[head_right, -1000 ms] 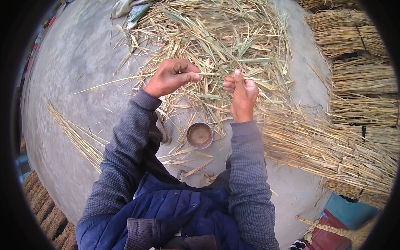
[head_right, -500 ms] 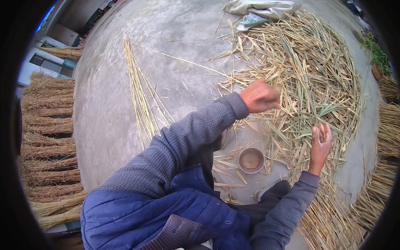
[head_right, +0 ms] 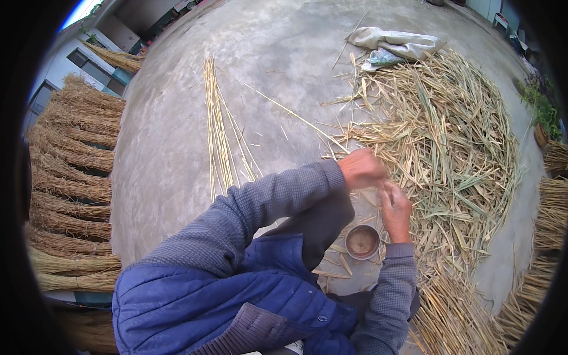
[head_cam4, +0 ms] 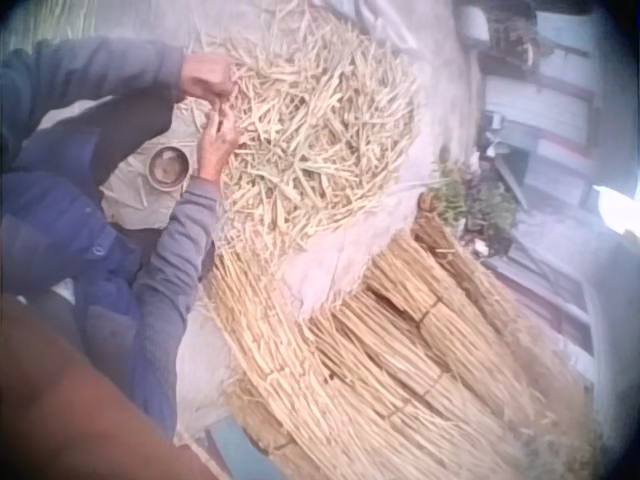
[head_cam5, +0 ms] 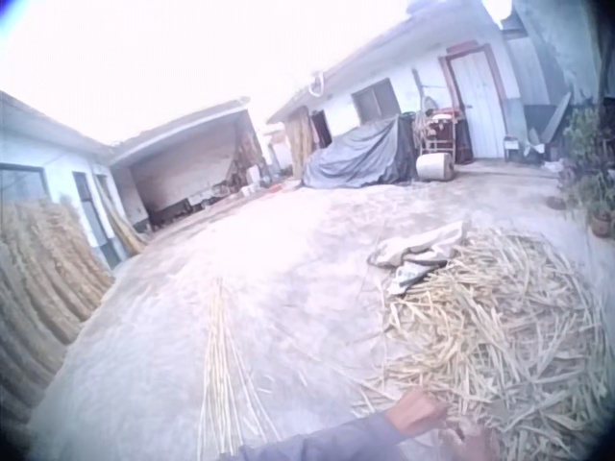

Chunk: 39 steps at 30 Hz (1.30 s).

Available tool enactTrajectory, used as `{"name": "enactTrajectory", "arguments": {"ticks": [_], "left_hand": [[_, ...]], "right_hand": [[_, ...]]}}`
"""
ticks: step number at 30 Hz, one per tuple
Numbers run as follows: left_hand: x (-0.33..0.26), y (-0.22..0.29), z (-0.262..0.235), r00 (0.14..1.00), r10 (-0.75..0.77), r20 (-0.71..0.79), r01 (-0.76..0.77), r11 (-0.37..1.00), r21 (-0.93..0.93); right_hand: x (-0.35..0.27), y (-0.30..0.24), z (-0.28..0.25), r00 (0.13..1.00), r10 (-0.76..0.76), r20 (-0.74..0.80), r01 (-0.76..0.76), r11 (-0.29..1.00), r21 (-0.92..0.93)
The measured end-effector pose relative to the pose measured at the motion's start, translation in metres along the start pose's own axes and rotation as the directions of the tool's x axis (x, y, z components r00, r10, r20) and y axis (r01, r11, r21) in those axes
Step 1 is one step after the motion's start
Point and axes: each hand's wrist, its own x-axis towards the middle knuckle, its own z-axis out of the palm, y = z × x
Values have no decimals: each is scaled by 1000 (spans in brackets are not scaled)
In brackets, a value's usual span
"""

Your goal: The person sits on the floor and repeatedly picks up long palm leaves, strips the leafy parts from the central stalk by hand, and places the cleaned stalks into a pile. The process is repeated for multiple leaves throughout the clip.

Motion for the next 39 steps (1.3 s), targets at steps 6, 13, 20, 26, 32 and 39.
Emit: {"name": "enactTrajectory", "arguments": {"ticks": [6,13,20,26,32,39], "left_hand": [[-66,-16,-18,997,77,-31,-72,990,123],[-327,-104,-5,801,-204,563,5,942,335],[-552,-150,-23,179,-615,768,530,718,452],[-384,-100,20,573,-534,621,629,773,85],[-239,-82,6,687,-490,536,499,855,142],[-218,-108,3,570,-553,608,512,817,264]], "right_hand": [[-4,34,-23,953,-226,-203,117,890,-441],[-23,84,-129,899,168,-406,-320,883,-344],[-99,239,-247,447,458,-769,-465,853,237],[-218,360,-345,131,510,-850,-421,805,418],[-264,343,-415,-86,523,-848,-61,846,529],[-269,322,-429,109,625,-773,178,752,634]]}}
